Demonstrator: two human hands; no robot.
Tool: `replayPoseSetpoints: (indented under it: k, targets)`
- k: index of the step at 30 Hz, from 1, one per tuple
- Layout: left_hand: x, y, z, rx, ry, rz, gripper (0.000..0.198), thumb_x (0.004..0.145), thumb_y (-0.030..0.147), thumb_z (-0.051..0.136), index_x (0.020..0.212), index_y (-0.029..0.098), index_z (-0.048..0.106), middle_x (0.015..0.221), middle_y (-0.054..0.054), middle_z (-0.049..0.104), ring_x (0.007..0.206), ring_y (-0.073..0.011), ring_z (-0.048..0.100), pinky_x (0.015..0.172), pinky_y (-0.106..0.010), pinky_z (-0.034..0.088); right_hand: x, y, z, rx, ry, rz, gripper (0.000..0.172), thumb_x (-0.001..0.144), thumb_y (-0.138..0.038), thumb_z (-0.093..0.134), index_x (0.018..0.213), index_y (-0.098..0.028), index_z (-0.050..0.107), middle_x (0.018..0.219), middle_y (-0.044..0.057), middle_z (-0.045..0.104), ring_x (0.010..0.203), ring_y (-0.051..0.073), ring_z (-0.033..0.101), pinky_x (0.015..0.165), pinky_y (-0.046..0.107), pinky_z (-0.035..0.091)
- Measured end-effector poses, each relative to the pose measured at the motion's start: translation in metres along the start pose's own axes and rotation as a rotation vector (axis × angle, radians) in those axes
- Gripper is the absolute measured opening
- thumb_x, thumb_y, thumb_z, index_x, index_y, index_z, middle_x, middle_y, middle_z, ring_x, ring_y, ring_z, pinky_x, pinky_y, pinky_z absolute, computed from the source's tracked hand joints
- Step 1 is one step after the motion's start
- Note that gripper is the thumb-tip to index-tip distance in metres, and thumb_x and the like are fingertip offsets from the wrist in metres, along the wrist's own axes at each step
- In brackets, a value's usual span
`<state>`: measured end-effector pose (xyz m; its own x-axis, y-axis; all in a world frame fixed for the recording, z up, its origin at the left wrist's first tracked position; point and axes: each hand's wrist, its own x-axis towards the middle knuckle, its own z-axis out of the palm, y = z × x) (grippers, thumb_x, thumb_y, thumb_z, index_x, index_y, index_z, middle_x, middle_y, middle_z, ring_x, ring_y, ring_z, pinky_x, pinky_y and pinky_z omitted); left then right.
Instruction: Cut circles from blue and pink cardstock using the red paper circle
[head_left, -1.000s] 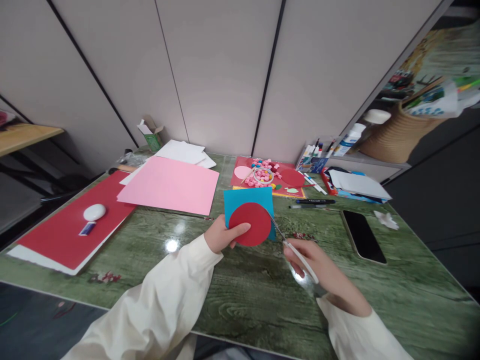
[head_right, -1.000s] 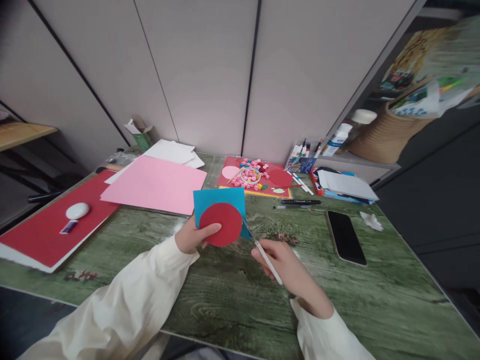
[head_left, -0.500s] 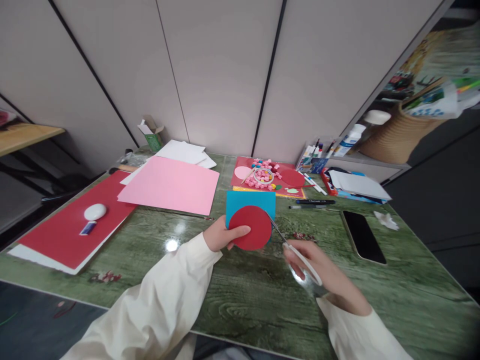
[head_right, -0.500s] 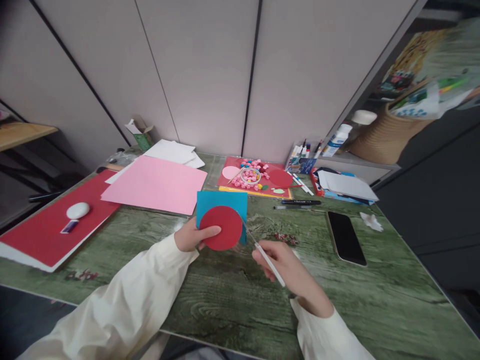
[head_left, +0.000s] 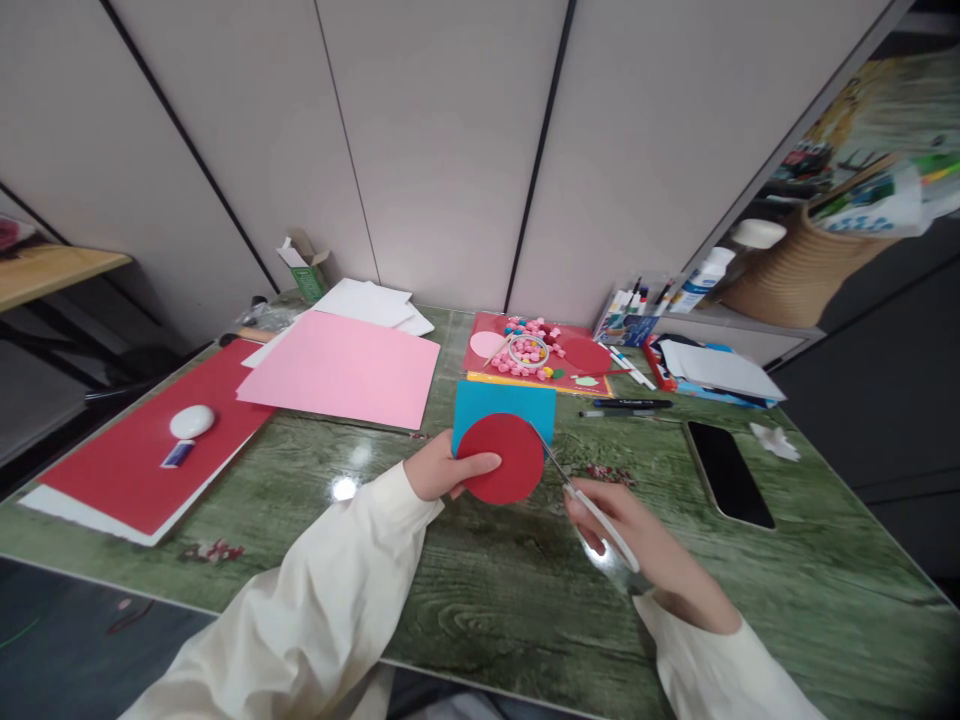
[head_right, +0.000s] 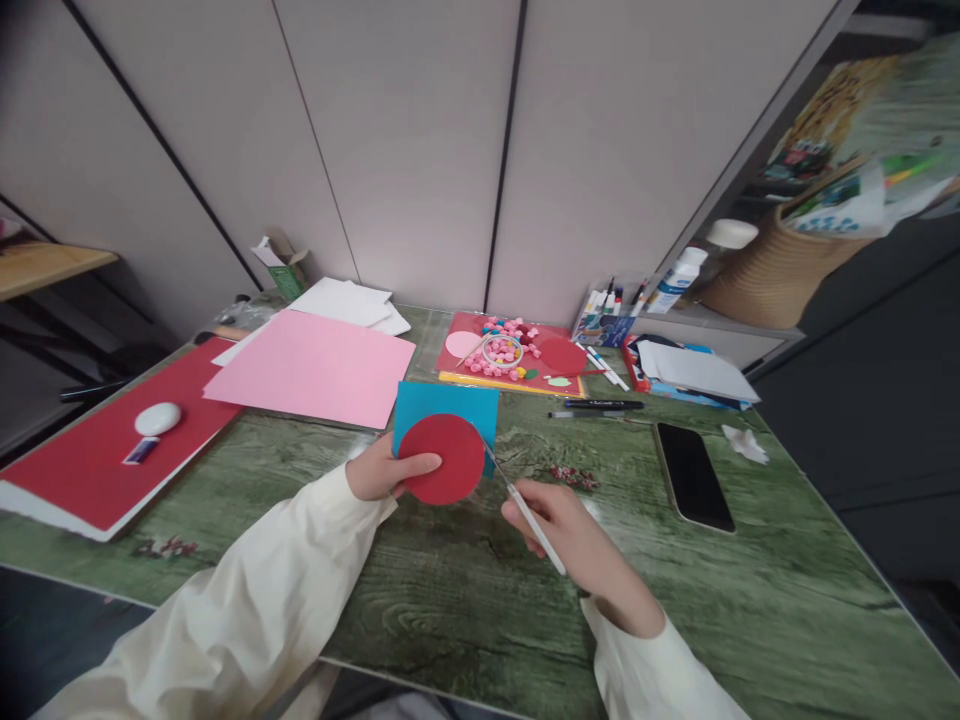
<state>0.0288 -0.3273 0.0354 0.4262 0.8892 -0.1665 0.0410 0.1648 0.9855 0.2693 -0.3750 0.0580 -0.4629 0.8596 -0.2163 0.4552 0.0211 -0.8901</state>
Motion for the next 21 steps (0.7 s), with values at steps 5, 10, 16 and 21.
replayPoseSetpoints:
  k: [5,10,16,21]
  targets:
    - [-0.0005,0.0023,-0.0018,0.001,-0.023,0.006,0.039,0.066,0.043,0.066,0.086,0.010,0.058,0.044,0.005,0.048,0.029,-0.0021,0.033,0.026,-0.015,0.024,-0.0003,-0.0004,-0.0008,-0.021,0.002,0.016,0.041,0.085,-0.049,0.040,0.058,-0.019,0.037,0.049,-0.005,0.039,0.045,0.009,0.040,0.045,0.022,0.030]
    - [-0.0001,0.0018,-0.0043,0.013,-0.042,0.007,0.035,0.067,0.042,0.065,0.079,0.010,0.057,0.042,0.006,0.045,0.029,-0.0020,0.031,0.027,-0.015,0.023,-0.0013,0.0010,-0.0012,-0.024,-0.001,0.034,0.039,0.086,-0.046,0.041,0.058,-0.019,0.036,0.048,-0.005,0.038,0.044,0.008,0.039,0.044,0.022,0.028]
    - [-0.0001,0.0004,-0.0060,-0.004,-0.063,0.004,0.036,0.067,0.042,0.066,0.080,0.009,0.056,0.042,0.006,0.045,0.029,-0.0016,0.029,0.028,-0.016,0.019,-0.0028,0.0026,-0.0014,-0.045,-0.008,0.048,0.037,0.086,-0.042,0.042,0.057,-0.019,0.036,0.049,-0.005,0.039,0.045,0.008,0.039,0.045,0.022,0.028]
    - [-0.0014,0.0033,-0.0077,0.012,-0.084,-0.026,0.036,0.066,0.042,0.065,0.079,0.009,0.056,0.041,0.006,0.044,0.030,-0.0022,0.029,0.029,-0.017,0.017,-0.0047,-0.0003,-0.0045,-0.078,-0.024,0.050,0.039,0.086,-0.043,0.041,0.056,-0.018,0.036,0.048,-0.005,0.038,0.045,0.009,0.038,0.046,0.022,0.028]
